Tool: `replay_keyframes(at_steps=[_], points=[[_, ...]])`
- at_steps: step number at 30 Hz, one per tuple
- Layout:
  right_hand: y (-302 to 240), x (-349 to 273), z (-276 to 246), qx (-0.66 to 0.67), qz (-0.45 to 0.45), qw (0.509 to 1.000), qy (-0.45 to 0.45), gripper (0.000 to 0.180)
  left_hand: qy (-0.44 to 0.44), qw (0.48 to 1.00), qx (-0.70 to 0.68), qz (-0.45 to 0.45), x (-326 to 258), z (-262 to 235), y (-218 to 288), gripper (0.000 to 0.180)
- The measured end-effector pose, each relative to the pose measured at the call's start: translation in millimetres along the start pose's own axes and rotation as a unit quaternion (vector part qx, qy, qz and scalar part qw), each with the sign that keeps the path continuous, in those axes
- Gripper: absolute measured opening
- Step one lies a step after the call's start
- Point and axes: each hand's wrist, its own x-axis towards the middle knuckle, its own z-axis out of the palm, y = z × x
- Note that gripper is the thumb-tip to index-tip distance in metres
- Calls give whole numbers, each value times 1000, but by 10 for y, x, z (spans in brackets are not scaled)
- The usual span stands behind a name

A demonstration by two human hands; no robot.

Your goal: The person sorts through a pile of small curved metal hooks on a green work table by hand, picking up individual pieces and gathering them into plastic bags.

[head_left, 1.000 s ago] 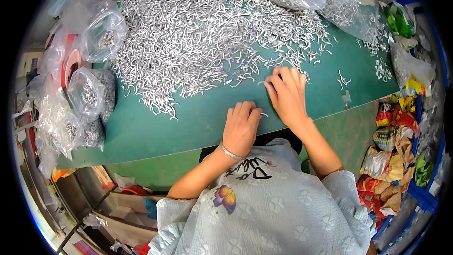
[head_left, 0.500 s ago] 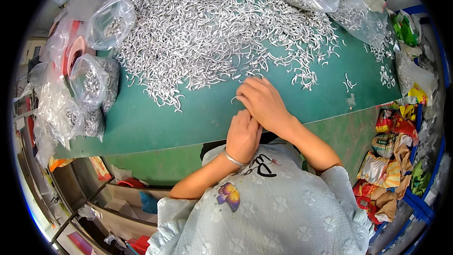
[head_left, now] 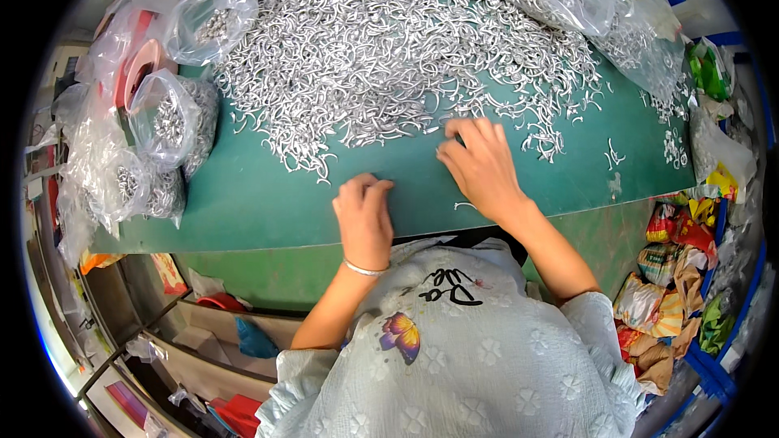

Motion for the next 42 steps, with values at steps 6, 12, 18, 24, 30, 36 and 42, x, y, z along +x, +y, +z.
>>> replay_keyframes(at_steps=[6, 12, 18, 24, 30, 36, 42], points=[[-37, -281, -281, 135, 42, 985, -98, 19, 60, 997, 37, -36, 1, -161, -156, 24], [187, 115, -252, -9, 38, 999, 30, 25, -112, 988, -64, 86, 13, 126, 491, 45], [319, -369, -320, 121, 47, 990, -61, 20, -93, 981, -103, 134, 23, 355, 474, 25], [543, 74, -370, 413, 296, 855, 109, 12, -83, 976, -118, 163, 26, 367, 451, 25], [352, -23, -456, 13, 149, 984, 96, 23, -79, 980, -112, 146, 10, 335, 421, 26], [127, -152, -101, -90, 53, 994, 28, 20, -77, 980, -106, 147, -21, 280, 395, 27], [-23, -363, -212, 22, 8, 998, 54, 16, -74, 976, -127, 158, -63, 271, 337, 27]])
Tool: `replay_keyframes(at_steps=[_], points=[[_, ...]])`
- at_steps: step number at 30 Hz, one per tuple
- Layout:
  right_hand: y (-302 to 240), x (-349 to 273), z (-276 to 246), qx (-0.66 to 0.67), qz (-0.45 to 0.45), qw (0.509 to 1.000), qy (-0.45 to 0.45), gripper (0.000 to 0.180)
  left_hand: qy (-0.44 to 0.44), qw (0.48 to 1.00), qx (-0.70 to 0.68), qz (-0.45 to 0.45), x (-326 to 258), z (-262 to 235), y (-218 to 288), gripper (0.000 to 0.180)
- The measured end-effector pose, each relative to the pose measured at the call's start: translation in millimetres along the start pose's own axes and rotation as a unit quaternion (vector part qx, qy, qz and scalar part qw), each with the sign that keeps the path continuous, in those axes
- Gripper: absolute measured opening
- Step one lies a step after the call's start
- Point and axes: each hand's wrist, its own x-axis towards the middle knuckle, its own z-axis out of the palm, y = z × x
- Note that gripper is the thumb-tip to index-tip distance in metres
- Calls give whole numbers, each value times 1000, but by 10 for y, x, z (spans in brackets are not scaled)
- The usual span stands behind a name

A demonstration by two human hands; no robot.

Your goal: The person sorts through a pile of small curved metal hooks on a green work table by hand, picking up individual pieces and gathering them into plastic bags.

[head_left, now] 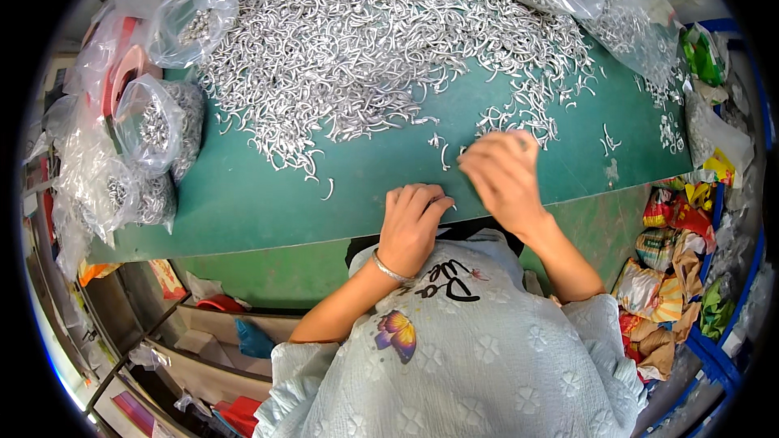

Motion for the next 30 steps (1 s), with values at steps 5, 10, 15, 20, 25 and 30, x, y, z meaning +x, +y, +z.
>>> replay_keyframes(at_steps=[5, 10, 15, 20, 25, 30], points=[[-62, 38, 50, -38, 29, 999, -14, 19, -17, 1000, -8, -16, 52, 15, 21, 29], [75, -144, -111, 60, -24, 995, -75, 17, -34, 998, 46, 2, 156, -83, 1, 31], [92, -78, -193, -39, 60, 997, -5, 24, -56, 997, 53, 20, 266, -72, -6, 29], [454, -26, -132, -56, 89, 994, 15, 22, -33, 999, -14, 3, 115, -32, -56, 28], [779, 490, -141, 189, 234, 947, 115, 20, -33, 999, -31, 16, 140, 11, 17, 35], [703, 438, -356, 198, 212, 949, 122, 27, -77, 996, 20, 46, 155, -82, 92, 40]])
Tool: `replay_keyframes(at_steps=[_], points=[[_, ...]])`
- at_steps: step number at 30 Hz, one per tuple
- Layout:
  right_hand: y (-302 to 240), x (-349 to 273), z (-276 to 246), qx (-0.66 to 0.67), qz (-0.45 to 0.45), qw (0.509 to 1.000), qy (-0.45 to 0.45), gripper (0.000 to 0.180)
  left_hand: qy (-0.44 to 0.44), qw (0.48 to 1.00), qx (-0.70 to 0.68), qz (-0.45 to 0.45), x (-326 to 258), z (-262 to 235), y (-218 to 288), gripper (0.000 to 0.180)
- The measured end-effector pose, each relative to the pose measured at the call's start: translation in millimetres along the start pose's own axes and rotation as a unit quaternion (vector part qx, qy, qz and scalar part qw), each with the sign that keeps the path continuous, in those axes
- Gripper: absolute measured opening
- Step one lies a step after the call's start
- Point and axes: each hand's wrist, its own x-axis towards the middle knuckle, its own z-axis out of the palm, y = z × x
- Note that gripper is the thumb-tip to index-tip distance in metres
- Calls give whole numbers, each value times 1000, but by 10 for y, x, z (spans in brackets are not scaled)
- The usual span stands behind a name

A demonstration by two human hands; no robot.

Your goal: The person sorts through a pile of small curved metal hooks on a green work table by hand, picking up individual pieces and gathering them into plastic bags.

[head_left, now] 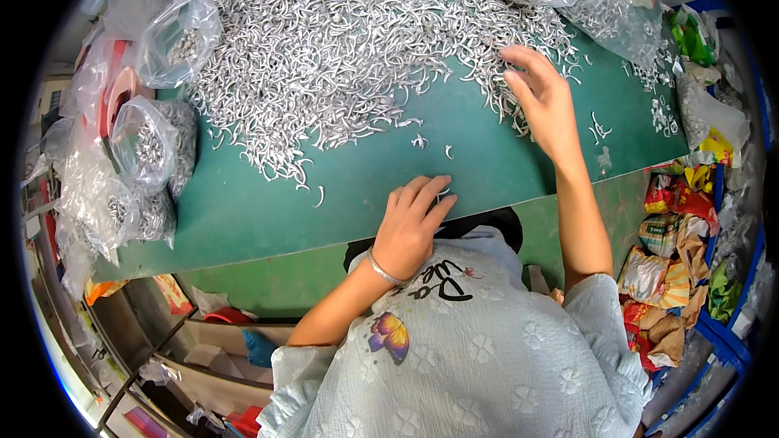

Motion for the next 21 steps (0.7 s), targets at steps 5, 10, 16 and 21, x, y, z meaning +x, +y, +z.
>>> replay_keyframes(at_steps=[5, 10, 16, 21], points=[[-104, -612, 168, -371, -21, 925, -76, 52, -30, 999, -11, 15, -65, -38, -98, 40], [-45, -553, 585, -180, -128, 967, -127, 38, -6, 998, -56, 29, -17, 6, -151, 33], [-226, -43, 738, 190, 10, 979, -69, 22, 22, 998, -61, 20, 23, 42, -136, 27], [-319, -140, -67, -62, 43, 995, -58, 12, 50, 996, -71, -7, 50, 119, -84, 28]])
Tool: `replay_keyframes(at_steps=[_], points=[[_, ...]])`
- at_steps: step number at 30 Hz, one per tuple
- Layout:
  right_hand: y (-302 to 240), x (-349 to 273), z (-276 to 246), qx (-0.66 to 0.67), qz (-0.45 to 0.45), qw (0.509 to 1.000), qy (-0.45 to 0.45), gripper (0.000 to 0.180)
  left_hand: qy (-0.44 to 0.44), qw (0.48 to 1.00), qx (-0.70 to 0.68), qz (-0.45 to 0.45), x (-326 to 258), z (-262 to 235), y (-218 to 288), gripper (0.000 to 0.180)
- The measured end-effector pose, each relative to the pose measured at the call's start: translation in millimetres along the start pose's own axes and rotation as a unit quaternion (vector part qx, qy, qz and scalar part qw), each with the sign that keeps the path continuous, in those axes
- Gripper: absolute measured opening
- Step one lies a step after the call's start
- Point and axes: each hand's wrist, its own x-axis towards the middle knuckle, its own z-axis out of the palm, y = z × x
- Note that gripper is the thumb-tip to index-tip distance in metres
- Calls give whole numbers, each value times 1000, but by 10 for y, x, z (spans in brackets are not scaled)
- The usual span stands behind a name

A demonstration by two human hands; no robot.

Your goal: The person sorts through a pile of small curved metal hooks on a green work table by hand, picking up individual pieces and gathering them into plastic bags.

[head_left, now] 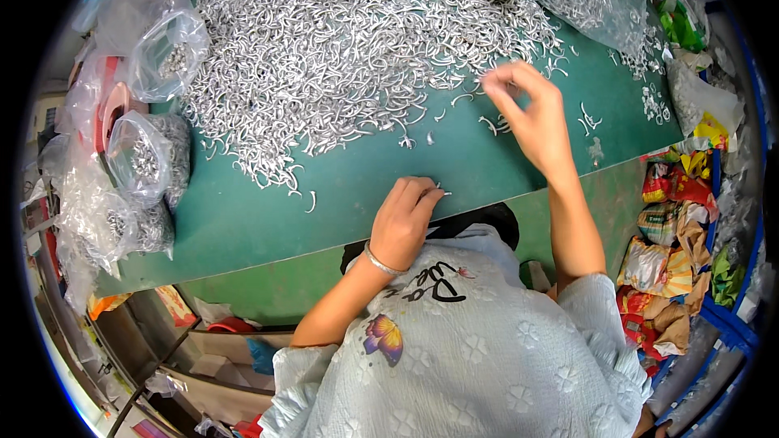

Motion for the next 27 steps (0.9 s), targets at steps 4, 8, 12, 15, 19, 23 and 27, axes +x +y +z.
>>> replay_keyframes(at_steps=[4, 8, 12, 15, 19, 23, 27], points=[[178, -429, 107, -329, -75, 941, 15, 21, 5, 1000, -10, -4, 14, 96, 45, 28], [105, -586, 376, -299, -130, 945, 29, 14, 2, 1000, -8, 4, 43, 113, 65, 31], [40, -645, 372, -144, -154, 974, -78, 14, 10, 996, -51, -66, 28, 130, 110, 38], [181, -577, 148, -96, -111, 989, 9, 20, -20, 994, 104, 6, 134, 18, 157, 42], [291, -602, 1, -280, -84, 954, 63, 27, -64, 994, 81, 20, 187, 66, 121, 39], [493, -531, -20, -236, -106, 964, 59, 23, -63, 997, 23, 42, 76, 121, 32, 37], [375, -191, 46, -238, -167, 949, 124, 19, -42, 998, -17, 35, 65, 153, 19, 37]])
